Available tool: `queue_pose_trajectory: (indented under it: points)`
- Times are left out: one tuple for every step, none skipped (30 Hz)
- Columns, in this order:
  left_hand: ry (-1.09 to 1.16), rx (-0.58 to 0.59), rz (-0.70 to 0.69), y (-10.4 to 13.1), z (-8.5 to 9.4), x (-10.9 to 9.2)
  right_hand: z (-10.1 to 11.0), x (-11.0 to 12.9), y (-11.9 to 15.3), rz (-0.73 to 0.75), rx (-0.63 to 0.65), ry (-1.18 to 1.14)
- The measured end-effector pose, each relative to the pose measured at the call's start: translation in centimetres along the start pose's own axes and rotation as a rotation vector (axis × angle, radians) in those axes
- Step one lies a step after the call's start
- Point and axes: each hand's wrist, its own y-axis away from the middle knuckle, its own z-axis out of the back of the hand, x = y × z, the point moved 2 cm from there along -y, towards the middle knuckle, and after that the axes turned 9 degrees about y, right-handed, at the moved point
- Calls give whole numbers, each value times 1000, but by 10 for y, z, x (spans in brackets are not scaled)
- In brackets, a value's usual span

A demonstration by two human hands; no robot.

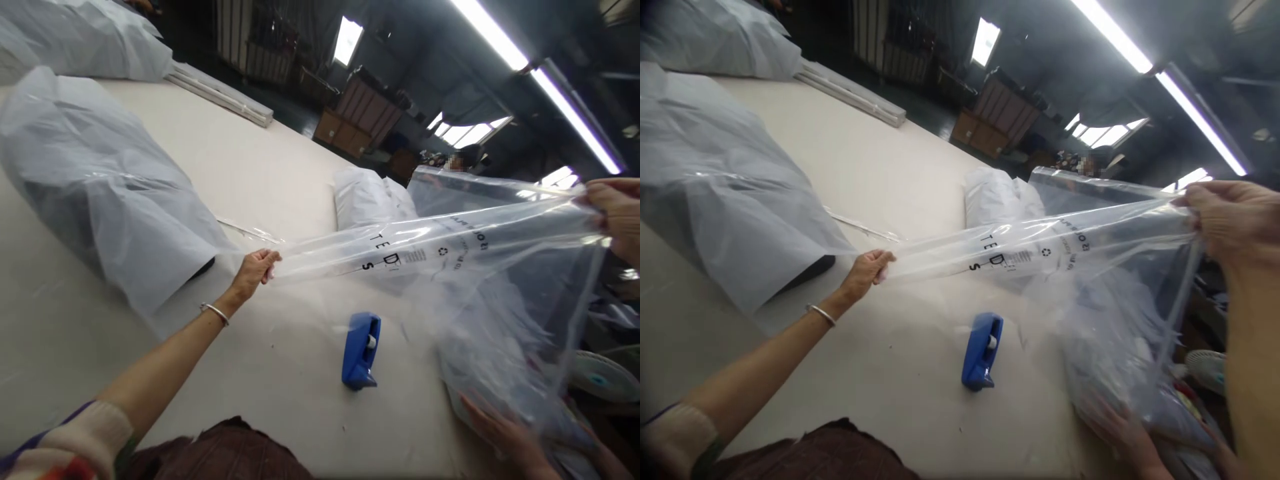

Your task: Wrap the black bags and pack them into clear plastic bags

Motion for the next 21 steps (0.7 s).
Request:
queue_pose_trajectory:
  points:
    - [-18,-3,-49,-3,-2,-20,3,-6,-1,-10,8,28]
    - [-39,-3,-92,-5,-4,-40,5,-13,-2,-37,13,49]
    - [-61,2,-130,-6,-8,-61,6,-20,-2,-79,27,59]
    - [-80,10,-165,-7,-12,-81,6,-27,-2,-135,30,55]
    - [-92,21,-200,-7,-18,-101,6,-33,-1,-176,41,45]
    - [-98,37,-235,-8,-24,-120,6,-38,0,-196,58,21]
    - [-99,54,-273,-10,-31,-137,5,-42,2,-205,74,-11]
    - [-101,67,-315,-12,-38,-154,3,-45,3,-217,85,-44]
    - [-109,75,-354,-15,-45,-168,1,-48,5,-227,89,-67]
    - [-121,79,-384,-19,-52,-181,-1,-50,6,-236,88,-81]
    - [-137,79,-403,-24,-59,-192,-4,-52,8,-243,92,-89]
    - [-151,74,-412,-30,-65,-202,-8,-54,9,-252,94,-98]
    - [-161,73,-410,-36,-71,-210,-13,-55,11,-259,100,-113]
    - [-166,69,-398,-43,-77,-217,-19,-57,13,-260,104,-135]
    - [-164,61,-382,-51,-82,-223,-26,-57,15,-266,103,-161]
    - [-155,48,-365,-60,-87,-228,-34,-58,17,-273,100,-192]
    - [-140,34,-351,-68,-91,-232,-43,-59,19,-285,87,-220]
    - [-121,21,-340,-77,-95,-235,-53,-61,21,-297,73,-246]
    - [-101,12,-338,-86,-98,-237,-65,-62,22,-315,62,-273]
    - [-85,15,-342,-94,-101,-237,-78,-65,24,-334,61,-307]
    - [-78,34,-347,-103,-104,-237,-91,-68,25,-329,62,-335]
